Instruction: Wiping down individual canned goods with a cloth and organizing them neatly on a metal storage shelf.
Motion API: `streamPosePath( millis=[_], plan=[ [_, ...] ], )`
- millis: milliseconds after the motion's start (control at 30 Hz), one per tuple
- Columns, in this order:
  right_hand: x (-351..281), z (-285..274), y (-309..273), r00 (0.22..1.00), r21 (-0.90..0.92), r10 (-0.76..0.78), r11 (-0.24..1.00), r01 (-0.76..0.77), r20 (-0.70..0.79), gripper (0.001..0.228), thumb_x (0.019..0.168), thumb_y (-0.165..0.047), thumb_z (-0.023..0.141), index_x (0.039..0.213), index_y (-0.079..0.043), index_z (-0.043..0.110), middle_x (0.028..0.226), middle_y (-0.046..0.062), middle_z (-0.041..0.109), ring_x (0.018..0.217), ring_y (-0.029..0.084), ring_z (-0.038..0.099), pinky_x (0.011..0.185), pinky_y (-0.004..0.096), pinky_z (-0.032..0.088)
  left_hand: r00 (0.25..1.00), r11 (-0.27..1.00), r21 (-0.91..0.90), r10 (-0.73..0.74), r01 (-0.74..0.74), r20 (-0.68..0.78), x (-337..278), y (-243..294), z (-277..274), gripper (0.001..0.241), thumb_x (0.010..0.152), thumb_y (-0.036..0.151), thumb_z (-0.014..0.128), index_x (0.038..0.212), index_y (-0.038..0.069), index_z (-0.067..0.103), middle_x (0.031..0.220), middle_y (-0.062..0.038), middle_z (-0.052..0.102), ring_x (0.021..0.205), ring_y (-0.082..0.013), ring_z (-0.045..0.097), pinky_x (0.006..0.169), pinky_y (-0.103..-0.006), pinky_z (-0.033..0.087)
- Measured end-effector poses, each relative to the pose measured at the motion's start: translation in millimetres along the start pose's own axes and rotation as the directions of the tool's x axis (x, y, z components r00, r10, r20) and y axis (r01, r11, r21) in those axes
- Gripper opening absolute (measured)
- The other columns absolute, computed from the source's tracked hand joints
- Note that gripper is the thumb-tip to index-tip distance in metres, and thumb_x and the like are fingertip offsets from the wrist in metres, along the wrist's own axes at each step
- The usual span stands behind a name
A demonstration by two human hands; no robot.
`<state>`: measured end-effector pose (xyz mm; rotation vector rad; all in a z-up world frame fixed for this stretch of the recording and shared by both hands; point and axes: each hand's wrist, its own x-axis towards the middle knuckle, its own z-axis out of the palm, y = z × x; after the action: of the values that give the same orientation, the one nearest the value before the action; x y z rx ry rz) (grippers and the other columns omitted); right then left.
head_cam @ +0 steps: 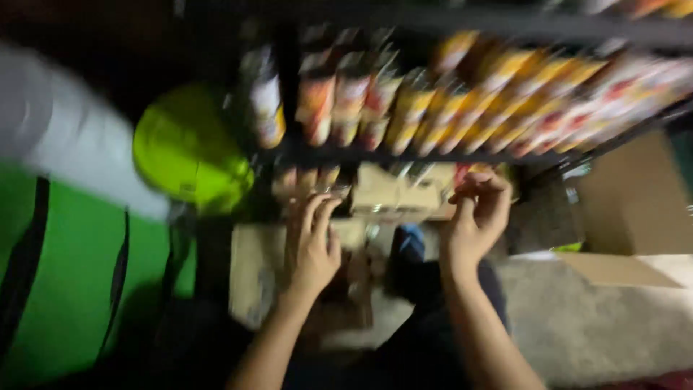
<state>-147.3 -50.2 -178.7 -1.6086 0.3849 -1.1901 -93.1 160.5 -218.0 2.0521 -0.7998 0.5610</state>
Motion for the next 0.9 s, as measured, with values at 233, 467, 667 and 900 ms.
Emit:
streamPosePath(
  millis=[233,467,667,900],
  plan=[
    [-187.8,-49.7,291.6,0.903,-0.315,0.42,0.873,-0.373,0.096,0.03,0.074,0.017,0.049,0.097,0.003,0.062,0.088,0.019,0.064,0.091,0.032,0.064,0.084,0.043,0.051,0.559,0.725,0.397,-0.688,0.563,0.463,-164.5,-90.6,19.1,0.05,0.089,0.017,0.065,0.138,0.011,0.055,0.13,-0.02,0.058,0.125,-0.0445,0.056,0.106,-0.069,0.035],
    [-248.8,-75.4,430.8,0.45,-0.794,0.836,0.491,-0.359,0.313,0.062,0.072,-0.045,0.084,0.118,-0.006,0.07,0.109,0.022,0.073,0.11,0.041,0.069,0.091,0.051,0.059,0.492,0.789,0.46,-0.614,0.406,0.618,-134.0,-64.4,29.6,0.047,0.089,0.032,0.065,0.134,0.019,0.062,0.128,-0.011,0.064,0.127,-0.0335,0.057,0.101,-0.0601,0.044],
    [-241.3,-42.3,377.3,0.435,-0.85,0.871,0.397,-0.347,0.229,0.044,0.086,-0.033,0.07,0.117,-0.004,0.06,0.106,0.023,0.073,0.106,0.041,0.071,0.089,0.051,0.058,0.356,0.788,0.346,-0.559,0.51,0.748,-162.7,-70.6,62.3,0.061,0.091,0.017,0.062,0.15,0.013,0.047,0.147,-0.021,0.053,0.148,-0.0388,0.039,0.111,-0.0721,0.028],
    [-214.4,-32.4,290.2,0.376,-0.903,0.893,0.354,-0.243,0.248,0.042,0.092,-0.032,0.063,0.117,0.001,0.072,0.109,0.024,0.074,0.108,0.043,0.07,0.088,0.054,0.058,0.308,0.794,0.325,-0.525,0.514,0.794,-178.0,-70.0,81.7,0.07,0.09,0.015,0.067,0.154,0.016,0.041,0.154,-0.029,0.039,0.143,-0.042,0.045,0.109,-0.058,0.044]
  ],
)
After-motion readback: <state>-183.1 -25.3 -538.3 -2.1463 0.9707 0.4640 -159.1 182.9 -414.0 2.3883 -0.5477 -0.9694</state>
